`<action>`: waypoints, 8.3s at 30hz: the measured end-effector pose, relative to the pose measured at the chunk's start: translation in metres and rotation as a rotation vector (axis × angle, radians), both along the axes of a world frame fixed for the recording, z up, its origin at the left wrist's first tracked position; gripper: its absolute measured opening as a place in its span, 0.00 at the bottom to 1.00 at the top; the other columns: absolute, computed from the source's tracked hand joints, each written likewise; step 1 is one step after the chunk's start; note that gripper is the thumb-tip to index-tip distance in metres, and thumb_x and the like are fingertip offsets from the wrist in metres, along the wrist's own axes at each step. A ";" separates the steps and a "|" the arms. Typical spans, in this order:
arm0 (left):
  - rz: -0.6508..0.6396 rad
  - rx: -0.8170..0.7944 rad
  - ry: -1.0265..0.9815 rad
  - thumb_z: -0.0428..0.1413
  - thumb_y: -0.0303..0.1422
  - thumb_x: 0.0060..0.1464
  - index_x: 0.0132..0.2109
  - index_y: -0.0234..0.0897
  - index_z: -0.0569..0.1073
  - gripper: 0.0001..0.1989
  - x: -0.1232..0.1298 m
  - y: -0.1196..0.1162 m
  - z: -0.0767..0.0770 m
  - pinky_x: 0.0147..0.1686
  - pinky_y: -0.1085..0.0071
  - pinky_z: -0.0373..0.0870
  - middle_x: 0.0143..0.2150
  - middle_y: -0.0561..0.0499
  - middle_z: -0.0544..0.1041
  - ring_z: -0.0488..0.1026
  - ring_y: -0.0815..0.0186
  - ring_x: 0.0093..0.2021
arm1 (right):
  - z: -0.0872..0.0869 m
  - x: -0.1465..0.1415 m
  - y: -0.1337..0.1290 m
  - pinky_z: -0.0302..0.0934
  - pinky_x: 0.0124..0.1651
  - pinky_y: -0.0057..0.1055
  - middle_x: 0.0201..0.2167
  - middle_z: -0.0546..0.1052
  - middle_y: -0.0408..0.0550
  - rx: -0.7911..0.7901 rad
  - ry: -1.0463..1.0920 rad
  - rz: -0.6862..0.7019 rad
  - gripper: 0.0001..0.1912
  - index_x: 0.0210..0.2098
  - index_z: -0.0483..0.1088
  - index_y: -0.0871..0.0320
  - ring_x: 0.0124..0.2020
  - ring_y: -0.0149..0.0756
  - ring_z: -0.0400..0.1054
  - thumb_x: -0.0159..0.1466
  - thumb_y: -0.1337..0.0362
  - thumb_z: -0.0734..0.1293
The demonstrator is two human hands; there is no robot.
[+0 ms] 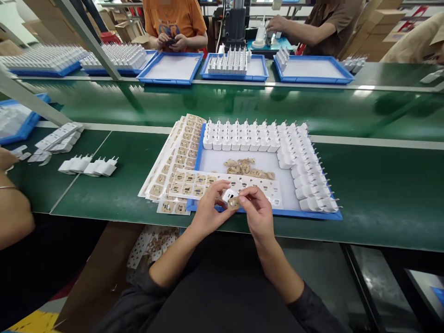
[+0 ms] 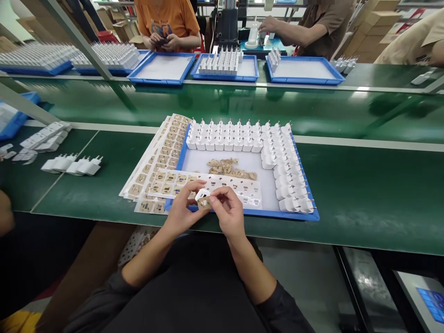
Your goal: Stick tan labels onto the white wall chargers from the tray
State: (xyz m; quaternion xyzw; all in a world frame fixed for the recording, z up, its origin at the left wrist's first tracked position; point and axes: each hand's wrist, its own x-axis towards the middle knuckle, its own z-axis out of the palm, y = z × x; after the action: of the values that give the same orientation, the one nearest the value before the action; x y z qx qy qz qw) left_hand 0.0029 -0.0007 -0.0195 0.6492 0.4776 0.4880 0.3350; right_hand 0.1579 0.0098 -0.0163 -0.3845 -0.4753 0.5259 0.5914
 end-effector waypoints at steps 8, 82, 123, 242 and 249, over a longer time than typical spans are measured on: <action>-0.015 -0.013 -0.085 0.63 0.34 0.58 0.57 0.42 0.74 0.20 -0.006 -0.003 -0.006 0.38 0.71 0.84 0.54 0.44 0.77 0.75 0.65 0.44 | -0.001 0.000 0.001 0.64 0.41 0.30 0.32 0.74 0.41 -0.045 0.009 -0.125 0.05 0.35 0.74 0.52 0.35 0.32 0.68 0.64 0.60 0.72; 0.133 0.484 0.068 0.66 0.27 0.55 0.52 0.43 0.68 0.21 -0.006 -0.002 -0.015 0.44 0.65 0.80 0.49 0.47 0.77 0.78 0.62 0.49 | 0.013 -0.002 0.009 0.67 0.44 0.34 0.41 0.71 0.46 0.008 -0.030 0.198 0.08 0.43 0.76 0.50 0.44 0.38 0.67 0.62 0.63 0.71; 1.189 -0.255 0.863 0.64 0.39 0.52 0.48 0.36 0.74 0.19 -0.303 0.034 -0.034 0.59 0.43 0.57 0.61 0.37 0.68 0.58 0.38 0.64 | -0.026 0.057 0.087 0.68 0.52 0.47 0.43 0.82 0.54 0.426 -1.147 -0.205 0.15 0.44 0.76 0.55 0.46 0.49 0.75 0.69 0.55 0.61; -0.250 -0.236 -0.001 0.54 0.44 0.65 0.51 0.40 0.77 0.15 -0.018 0.039 0.042 0.46 0.67 0.71 0.45 0.47 0.80 0.76 0.62 0.44 | 0.008 0.013 0.038 0.73 0.38 0.36 0.36 0.80 0.52 0.972 -0.955 -0.347 0.16 0.48 0.70 0.55 0.36 0.41 0.76 0.63 0.75 0.68; -0.297 -0.361 -0.205 0.56 0.47 0.64 0.44 0.37 0.77 0.17 -0.021 0.039 0.032 0.45 0.67 0.72 0.40 0.47 0.79 0.76 0.63 0.41 | 0.017 0.015 0.030 0.73 0.37 0.36 0.36 0.80 0.48 0.701 -0.653 -0.223 0.09 0.45 0.74 0.52 0.35 0.37 0.75 0.66 0.70 0.69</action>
State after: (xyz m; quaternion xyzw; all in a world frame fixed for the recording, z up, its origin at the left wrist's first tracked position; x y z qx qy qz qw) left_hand -0.0181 0.0380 0.0129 0.5890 0.4197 0.4036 0.5605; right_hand 0.1730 0.0397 0.0012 -0.3557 -0.7401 0.1197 0.5581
